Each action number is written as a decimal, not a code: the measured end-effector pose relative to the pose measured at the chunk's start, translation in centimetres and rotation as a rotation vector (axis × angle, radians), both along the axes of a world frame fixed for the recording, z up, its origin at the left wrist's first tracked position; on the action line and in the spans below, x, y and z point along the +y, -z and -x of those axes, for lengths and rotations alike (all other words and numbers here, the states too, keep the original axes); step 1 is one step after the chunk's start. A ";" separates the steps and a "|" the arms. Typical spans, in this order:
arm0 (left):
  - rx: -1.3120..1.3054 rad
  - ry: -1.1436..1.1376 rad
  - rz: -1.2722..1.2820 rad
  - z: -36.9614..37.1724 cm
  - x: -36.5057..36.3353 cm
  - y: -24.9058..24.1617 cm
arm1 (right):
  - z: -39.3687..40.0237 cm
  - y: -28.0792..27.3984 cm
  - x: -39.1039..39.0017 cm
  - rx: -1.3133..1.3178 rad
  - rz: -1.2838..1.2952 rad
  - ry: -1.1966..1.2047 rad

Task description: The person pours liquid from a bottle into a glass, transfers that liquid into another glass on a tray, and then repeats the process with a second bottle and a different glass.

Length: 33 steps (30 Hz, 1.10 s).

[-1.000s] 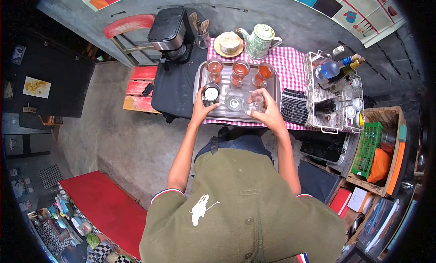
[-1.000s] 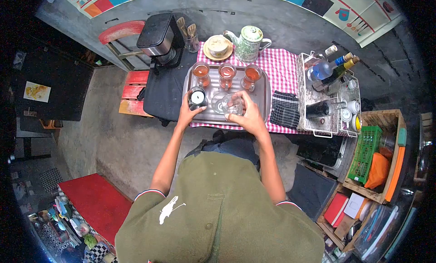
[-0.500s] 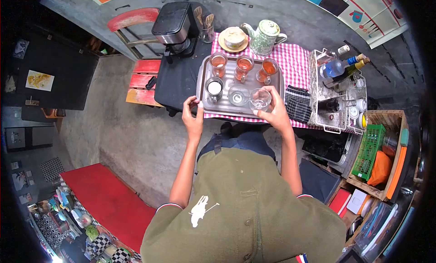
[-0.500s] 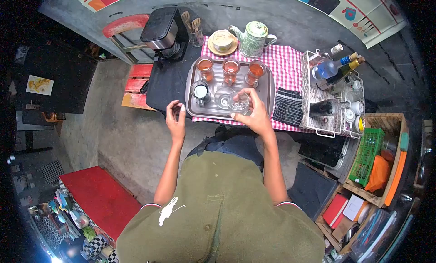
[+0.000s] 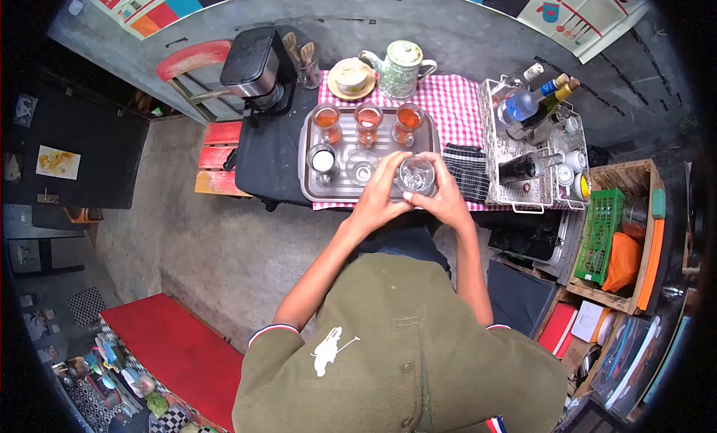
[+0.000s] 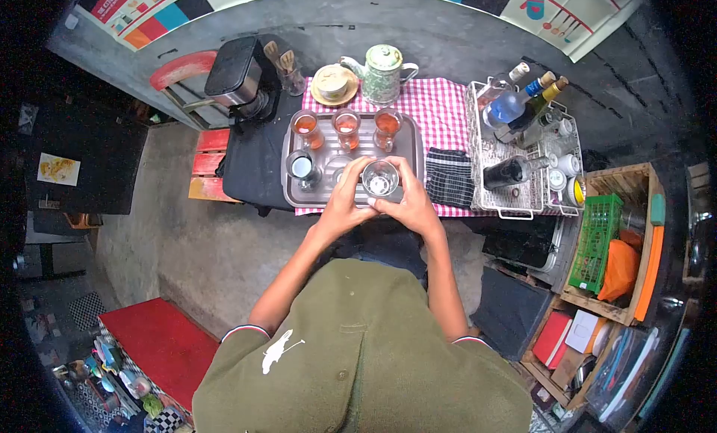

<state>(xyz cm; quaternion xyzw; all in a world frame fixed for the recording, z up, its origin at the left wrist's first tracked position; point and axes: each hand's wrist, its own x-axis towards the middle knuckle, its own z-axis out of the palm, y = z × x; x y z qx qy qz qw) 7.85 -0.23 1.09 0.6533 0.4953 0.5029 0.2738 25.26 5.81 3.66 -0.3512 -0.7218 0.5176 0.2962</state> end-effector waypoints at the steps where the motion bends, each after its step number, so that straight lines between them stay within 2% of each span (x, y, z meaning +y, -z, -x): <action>1: -0.004 -0.012 -0.002 -0.7 0.5 0.0 | -0.5 -0.1 0.4 0.000 -0.012 0.002; 6: -0.001 -0.071 -0.055 -4.9 2.8 0.6 | -4.2 -0.1 2.3 0.033 -0.009 -0.001; 13: -0.106 -0.071 0.087 -11.9 5.8 0.5 | -10.8 0.3 5.5 0.021 0.019 0.016; 15: -0.101 -0.102 0.043 -13.9 6.8 0.7 | -12.7 0.4 6.4 0.039 0.092 0.015; 17: -0.098 -0.107 0.037 -15.8 7.6 1.0 | -14.9 0.4 7.2 -0.010 0.057 0.001; 20: -0.191 -0.077 0.110 -18.5 9.0 2.1 | -18.2 0.5 8.5 0.009 0.086 -0.006; 27: -0.305 -0.141 0.163 -23.5 12.5 3.8 | -26.0 -1.2 10.9 0.053 0.037 0.162; 29: -0.337 -0.133 0.182 -24.4 13.4 4.7 | -27.4 -2.4 11.2 0.230 0.019 0.291; 33: -0.248 -0.083 0.126 -25.2 14.4 4.5 | -30.8 -2.1 12.4 0.294 -0.140 0.483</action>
